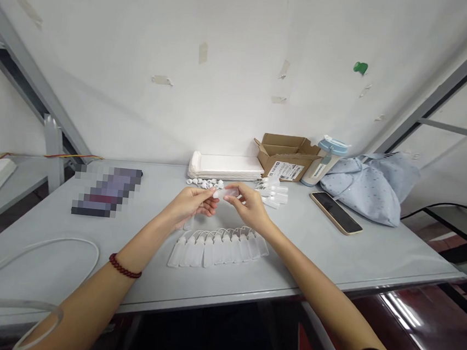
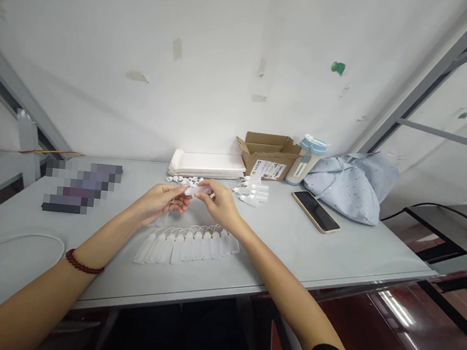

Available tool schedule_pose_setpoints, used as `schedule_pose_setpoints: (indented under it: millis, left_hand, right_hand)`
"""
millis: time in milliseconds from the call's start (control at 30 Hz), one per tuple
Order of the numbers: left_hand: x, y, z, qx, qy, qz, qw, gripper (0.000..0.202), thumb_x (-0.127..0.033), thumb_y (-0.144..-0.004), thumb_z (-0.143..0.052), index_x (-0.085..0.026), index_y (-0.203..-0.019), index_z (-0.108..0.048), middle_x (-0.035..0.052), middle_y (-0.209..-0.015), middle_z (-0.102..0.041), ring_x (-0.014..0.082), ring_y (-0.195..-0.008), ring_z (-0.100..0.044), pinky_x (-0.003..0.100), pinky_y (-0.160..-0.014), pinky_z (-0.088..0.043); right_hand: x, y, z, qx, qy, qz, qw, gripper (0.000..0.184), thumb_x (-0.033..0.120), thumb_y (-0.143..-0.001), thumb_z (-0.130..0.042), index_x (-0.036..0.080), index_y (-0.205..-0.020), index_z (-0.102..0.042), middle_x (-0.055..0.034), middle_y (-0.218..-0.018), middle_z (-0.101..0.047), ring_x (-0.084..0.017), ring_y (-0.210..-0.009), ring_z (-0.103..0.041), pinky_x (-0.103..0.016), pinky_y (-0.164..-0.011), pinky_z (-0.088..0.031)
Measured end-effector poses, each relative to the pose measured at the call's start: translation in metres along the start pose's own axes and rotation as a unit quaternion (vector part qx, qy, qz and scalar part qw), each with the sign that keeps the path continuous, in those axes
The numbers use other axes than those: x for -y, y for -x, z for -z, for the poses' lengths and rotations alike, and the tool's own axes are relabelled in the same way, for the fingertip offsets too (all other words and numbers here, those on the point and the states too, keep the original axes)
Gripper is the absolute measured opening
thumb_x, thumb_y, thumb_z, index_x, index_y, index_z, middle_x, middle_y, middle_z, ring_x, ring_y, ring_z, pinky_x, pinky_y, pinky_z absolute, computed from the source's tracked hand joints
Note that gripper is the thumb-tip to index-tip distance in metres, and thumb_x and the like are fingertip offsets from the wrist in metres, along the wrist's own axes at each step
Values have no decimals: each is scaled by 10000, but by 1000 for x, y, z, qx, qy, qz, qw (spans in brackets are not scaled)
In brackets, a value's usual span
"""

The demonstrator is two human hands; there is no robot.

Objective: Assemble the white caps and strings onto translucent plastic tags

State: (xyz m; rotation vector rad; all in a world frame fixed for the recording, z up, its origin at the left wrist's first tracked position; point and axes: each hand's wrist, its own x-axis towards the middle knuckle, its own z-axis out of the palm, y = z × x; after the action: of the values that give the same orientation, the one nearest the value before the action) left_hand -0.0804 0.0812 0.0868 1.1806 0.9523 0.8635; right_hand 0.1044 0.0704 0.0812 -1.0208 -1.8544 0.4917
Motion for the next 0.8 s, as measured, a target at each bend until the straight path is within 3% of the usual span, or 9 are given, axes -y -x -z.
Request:
schedule_pose_setpoints:
  millis: [433, 633, 800]
  left_hand:
    - [0, 1, -1, -21, -105, -99, 989, 361, -474, -716, -685, -114, -734, -682, 58, -707, -665, 144, -614, -610, 288, -619, -509]
    - [1, 4, -4, -17, -214, -147, 966, 340, -468, -791, -588, -134, -745, -638, 38, -683, -645, 145, -606, -604, 281, -636, -492]
    - [0, 7, -9, -28, -285, -174, 942, 281, -433, -826, -527, -165, -772, -594, 9, -644, -599, 155, -617, -592, 266, -612, -460]
  right_hand:
    - [4, 0, 2, 18, -37, -74, 996, 238, 385, -813, -571, 162, -878, -624, 17, -585, -522, -118, -536, -470, -242, -546, -384]
    - [9, -1, 4, 30, -90, -139, 986, 320, 462, -802, -555, 148, -766, -606, 40, -514, -485, -95, -471, -427, -233, -499, -341]
    - [4, -3, 2, 40, -196, -203, 958, 397, 533, -722, -617, 161, -615, -526, 50, -468, -456, -77, -401, -391, -232, -439, -316]
